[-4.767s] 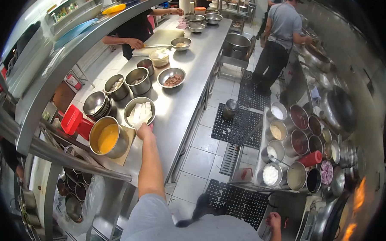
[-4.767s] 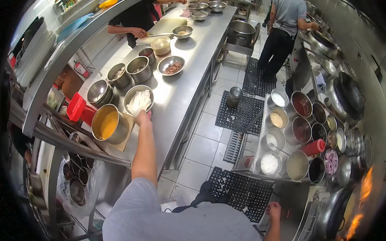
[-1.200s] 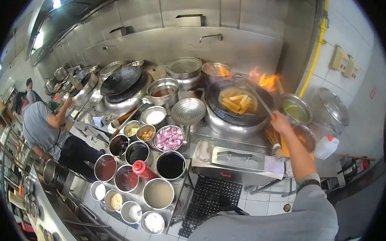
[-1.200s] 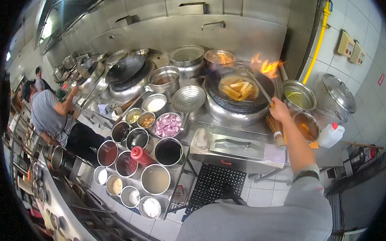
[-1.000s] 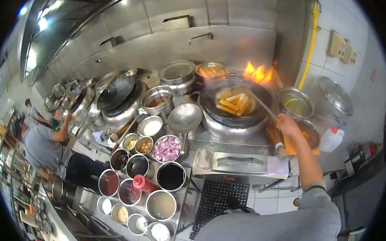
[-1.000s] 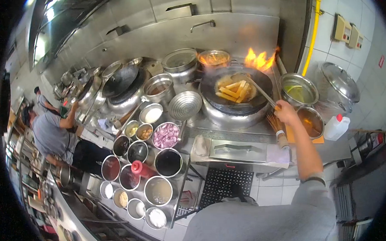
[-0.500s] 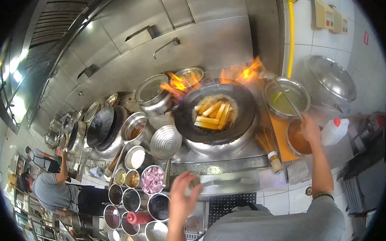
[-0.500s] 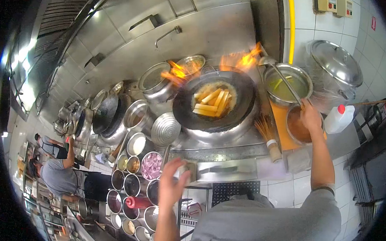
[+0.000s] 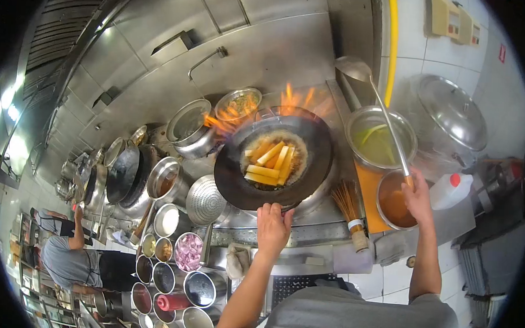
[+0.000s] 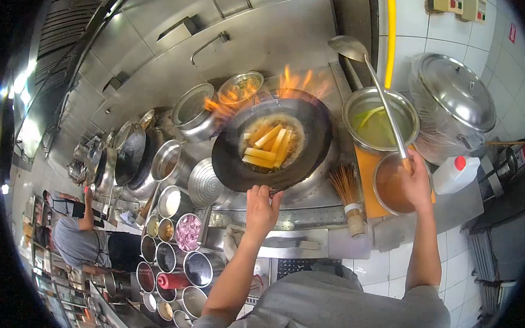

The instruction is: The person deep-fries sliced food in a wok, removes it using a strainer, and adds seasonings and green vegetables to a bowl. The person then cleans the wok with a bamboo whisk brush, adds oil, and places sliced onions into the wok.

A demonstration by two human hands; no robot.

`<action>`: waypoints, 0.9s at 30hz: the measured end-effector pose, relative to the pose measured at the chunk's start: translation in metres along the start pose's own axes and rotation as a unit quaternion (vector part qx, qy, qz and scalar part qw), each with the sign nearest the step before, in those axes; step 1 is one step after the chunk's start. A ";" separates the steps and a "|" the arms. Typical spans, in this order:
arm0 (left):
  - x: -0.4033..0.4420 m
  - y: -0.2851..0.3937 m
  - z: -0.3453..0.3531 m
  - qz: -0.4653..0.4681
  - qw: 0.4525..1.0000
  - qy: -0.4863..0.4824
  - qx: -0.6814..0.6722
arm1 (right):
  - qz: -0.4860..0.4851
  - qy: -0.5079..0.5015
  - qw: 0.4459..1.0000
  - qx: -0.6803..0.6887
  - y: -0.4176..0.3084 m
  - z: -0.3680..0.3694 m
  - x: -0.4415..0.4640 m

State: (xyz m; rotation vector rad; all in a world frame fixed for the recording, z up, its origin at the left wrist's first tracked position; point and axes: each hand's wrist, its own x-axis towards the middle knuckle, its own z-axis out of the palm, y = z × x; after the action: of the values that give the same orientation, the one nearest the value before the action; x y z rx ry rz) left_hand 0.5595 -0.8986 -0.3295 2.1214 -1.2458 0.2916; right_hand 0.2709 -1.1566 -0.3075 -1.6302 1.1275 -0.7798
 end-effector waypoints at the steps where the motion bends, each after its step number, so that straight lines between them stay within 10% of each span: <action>1: -0.003 -0.001 0.001 -0.004 1.000 0.000 0.000 | -0.042 0.010 0.998 -0.035 0.009 -0.002 0.007; 12: -0.012 -0.002 -0.007 -0.032 0.999 0.021 -0.038 | -0.057 -0.105 0.990 0.073 0.028 0.032 -0.003; 17: -0.073 0.010 -0.041 -0.094 0.991 0.037 -0.084 | 0.021 -0.341 0.863 0.372 -0.061 0.095 -0.081; 27: -0.333 0.005 -0.132 -0.437 0.894 0.056 -0.078 | 0.097 -0.701 0.681 0.188 -0.118 0.243 -0.196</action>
State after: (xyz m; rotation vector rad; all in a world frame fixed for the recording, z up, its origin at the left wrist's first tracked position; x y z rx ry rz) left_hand 0.3981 -0.5849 -0.3899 2.2456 -0.1552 -0.0863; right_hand 0.4488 -0.8767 -0.2713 -1.1629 -0.0407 0.4501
